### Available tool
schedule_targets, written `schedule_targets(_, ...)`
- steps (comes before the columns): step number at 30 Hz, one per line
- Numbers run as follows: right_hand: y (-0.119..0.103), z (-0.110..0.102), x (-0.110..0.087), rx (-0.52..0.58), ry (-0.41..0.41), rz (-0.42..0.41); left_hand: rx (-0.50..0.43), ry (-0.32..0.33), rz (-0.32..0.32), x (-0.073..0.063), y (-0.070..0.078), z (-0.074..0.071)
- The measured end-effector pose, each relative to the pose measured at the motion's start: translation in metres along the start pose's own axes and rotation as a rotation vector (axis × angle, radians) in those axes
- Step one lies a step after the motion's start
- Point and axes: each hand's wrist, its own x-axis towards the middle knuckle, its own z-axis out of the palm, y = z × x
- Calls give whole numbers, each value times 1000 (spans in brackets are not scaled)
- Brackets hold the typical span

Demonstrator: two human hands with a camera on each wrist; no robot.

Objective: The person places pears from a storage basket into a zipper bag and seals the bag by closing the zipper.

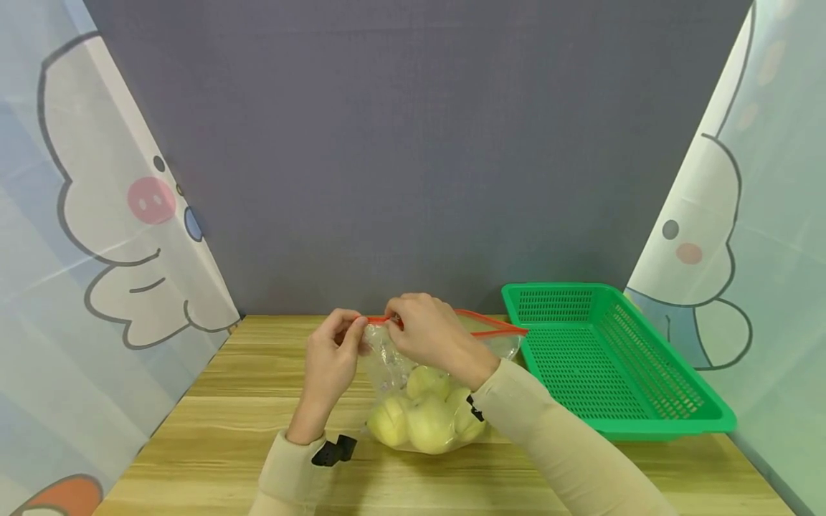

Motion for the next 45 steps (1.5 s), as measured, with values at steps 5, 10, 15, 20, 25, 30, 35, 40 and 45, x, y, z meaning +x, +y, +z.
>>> schedule_targets(5,2,0,-2,-16,15,-16,-7,2,3,0,0,0)
schedule_targets(10,5,0,-3,-28,36,-37,-20,14,5,0,1,0)
schedule_targets(15,9,0,-4,-36,46,-43,-24,24,1,0,1,-1)
schedule_targets(20,12,0,-6,-47,51,-29,-23,33,0,0,0,-2)
schedule_targets(25,14,0,-7,-42,62,-22,-2,38,6,1,-1,-2)
schedule_targets(30,15,1,-9,-35,76,-14,7,45,-2,1,-2,-3)
schedule_targets(35,17,2,-11,-28,93,-4,3,38,-8,1,-2,-3)
schedule_targets(40,18,3,-13,-16,101,2,8,32,-6,0,-1,-4)
schedule_targets(45,19,4,-15,-3,115,11,14,25,-9,0,-2,-4)
